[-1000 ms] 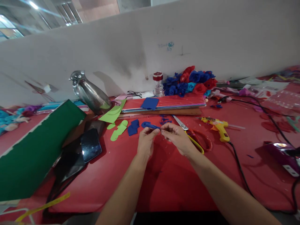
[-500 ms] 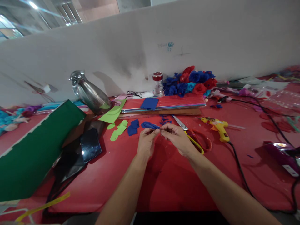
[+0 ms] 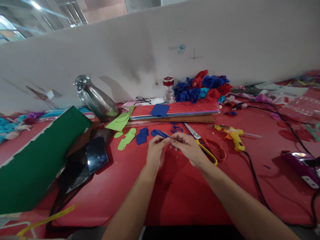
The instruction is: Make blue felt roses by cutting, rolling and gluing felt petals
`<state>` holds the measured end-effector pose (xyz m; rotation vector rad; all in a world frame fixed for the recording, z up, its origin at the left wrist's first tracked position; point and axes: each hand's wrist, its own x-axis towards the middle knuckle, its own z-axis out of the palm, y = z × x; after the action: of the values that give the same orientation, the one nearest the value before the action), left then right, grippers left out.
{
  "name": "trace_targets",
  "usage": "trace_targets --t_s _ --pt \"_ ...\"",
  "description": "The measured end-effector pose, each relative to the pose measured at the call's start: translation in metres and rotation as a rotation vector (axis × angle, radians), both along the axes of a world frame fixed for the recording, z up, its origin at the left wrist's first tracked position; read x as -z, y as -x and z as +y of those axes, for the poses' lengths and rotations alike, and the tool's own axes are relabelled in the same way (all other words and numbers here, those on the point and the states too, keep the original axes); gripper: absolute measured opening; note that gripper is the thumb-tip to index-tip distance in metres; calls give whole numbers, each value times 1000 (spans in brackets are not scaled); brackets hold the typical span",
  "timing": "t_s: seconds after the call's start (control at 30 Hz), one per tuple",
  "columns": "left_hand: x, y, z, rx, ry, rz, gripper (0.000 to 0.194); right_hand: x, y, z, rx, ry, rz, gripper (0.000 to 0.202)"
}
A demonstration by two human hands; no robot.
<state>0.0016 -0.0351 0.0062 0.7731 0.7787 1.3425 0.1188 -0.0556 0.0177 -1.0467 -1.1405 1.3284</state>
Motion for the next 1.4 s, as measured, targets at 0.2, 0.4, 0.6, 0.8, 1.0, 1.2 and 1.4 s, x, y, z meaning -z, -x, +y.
trace_targets --t_s 0.2,0.4,0.6,0.8,1.0,1.2,1.4 --pt "0 1 -1 35 20 -29 17 -3 -1 -1 -30 2 -6 24" --pt "2 1 0 -5 50 -37 19 0 1 0 -3 -51 -29 22" --pt "1 0 0 -39 47 -24 23 4 1 1 27 -99 -131 20" --pt "7 0 1 -19 0 50 16 4 0 2 82 -109 -203 19" --pt "6 1 1 -3 0 27 19 6 0 2 37 -98 -192 19" --pt "0 -1 -1 -49 39 48 25 12 1 3 27 -133 -212 17" --pt "1 -2 -1 -77 34 66 27 18 1 4 64 -151 -267 19"
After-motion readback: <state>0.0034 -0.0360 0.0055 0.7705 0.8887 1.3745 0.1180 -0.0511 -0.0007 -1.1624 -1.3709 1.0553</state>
